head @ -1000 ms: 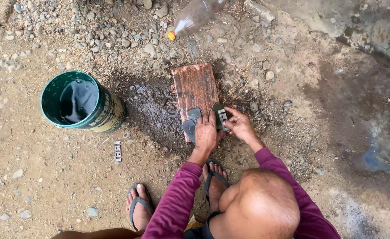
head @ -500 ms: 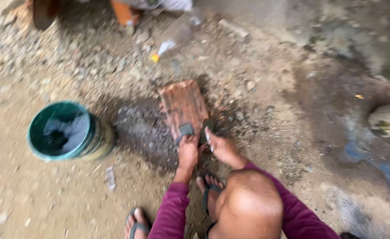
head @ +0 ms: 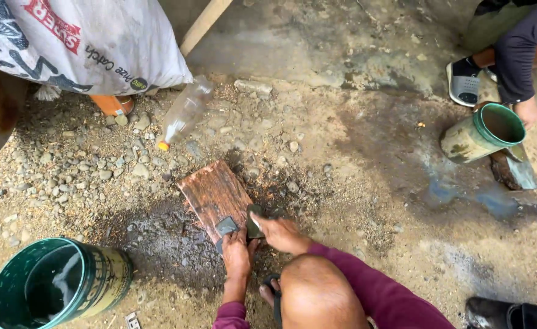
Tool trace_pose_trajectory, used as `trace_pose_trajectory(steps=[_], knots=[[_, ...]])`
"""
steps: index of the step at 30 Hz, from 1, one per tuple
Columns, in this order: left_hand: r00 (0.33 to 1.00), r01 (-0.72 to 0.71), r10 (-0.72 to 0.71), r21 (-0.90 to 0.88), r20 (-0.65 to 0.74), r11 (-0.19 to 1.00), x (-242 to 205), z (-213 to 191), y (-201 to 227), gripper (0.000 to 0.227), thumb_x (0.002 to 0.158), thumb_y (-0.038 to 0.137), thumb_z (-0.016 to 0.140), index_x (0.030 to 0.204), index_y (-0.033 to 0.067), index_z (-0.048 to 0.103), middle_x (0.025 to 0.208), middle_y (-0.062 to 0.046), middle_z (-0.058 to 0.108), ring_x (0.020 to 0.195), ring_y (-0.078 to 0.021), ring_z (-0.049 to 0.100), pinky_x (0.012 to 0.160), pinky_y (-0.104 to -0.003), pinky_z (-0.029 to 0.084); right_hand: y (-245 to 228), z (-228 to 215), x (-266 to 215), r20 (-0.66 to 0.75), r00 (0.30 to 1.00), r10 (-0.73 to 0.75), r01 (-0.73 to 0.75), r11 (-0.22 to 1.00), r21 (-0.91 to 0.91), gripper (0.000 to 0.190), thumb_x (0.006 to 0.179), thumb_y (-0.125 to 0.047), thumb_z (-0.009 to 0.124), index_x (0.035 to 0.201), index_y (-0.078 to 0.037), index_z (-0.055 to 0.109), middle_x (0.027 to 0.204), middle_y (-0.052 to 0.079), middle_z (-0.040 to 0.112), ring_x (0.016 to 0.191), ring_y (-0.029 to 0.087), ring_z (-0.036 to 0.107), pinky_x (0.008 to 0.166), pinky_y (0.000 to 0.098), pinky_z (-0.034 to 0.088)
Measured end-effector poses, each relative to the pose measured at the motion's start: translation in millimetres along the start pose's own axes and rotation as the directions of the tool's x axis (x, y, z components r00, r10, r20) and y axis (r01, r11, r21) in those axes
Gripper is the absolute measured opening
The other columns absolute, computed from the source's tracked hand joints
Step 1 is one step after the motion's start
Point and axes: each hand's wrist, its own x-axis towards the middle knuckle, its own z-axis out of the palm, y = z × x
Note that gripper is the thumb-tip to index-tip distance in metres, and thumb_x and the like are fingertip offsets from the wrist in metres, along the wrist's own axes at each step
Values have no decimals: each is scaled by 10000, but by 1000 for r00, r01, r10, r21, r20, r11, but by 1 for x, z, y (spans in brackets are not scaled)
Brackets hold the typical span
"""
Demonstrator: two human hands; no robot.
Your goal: Sharpening small metal pieces using a whetstone and water on a wooden block at ground level.
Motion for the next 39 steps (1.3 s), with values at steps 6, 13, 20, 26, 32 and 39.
trace_pose_trajectory(steps=[6,13,20,26,32,39], knots=[[999,2,-1,-18,38,1000,0,-5,-2,556,756,208,828,1260,32,674,1173,-137,724,1124,-348,594,1000,-431,466,1,11,-3,-74,997,-15,12,999,-35,599,1019,-112,509,1595,-231,394,621,104,647,368,127,452,366,321,422],[987,56,-71,108,143,993,1,-13,8,500,842,253,801,1284,60,673,1259,-78,719,1162,-283,603,1065,-397,477,22,22,29,-151,984,-92,98,995,31,584,1017,-110,507,1586,-179,391,588,-16,570,369,56,391,309,242,388],[983,117,-131,103,133,988,6,18,-12,562,796,298,836,1287,89,660,1250,-78,709,1168,-266,602,1071,-425,459,17,17,-22,113,992,47,-41,998,-48,509,1087,-218,487,1582,-220,369,526,27,536,342,104,351,321,268,319],[992,43,-54,88,118,995,2,-2,-5,521,810,247,819,1265,44,668,1188,-131,733,1103,-300,639,1033,-409,480,-13,-13,14,-16,995,98,-98,995,30,554,1072,-140,434,1607,-261,356,583,51,570,383,115,384,320,281,377],[988,71,-76,40,132,997,6,-10,4,687,741,221,835,1374,65,619,1199,-144,705,1100,-342,605,988,-420,467,18,21,-19,5,998,-63,62,997,51,647,972,-241,606,1588,-249,411,566,65,623,382,88,416,352,265,329],[997,-8,2,70,81,997,4,6,-17,561,787,251,818,1279,42,649,1117,-162,737,1051,-317,672,1099,-461,380,-23,-6,-6,-61,994,87,-84,995,54,485,1101,-253,434,1585,-280,415,569,59,563,351,103,398,342,309,392]])
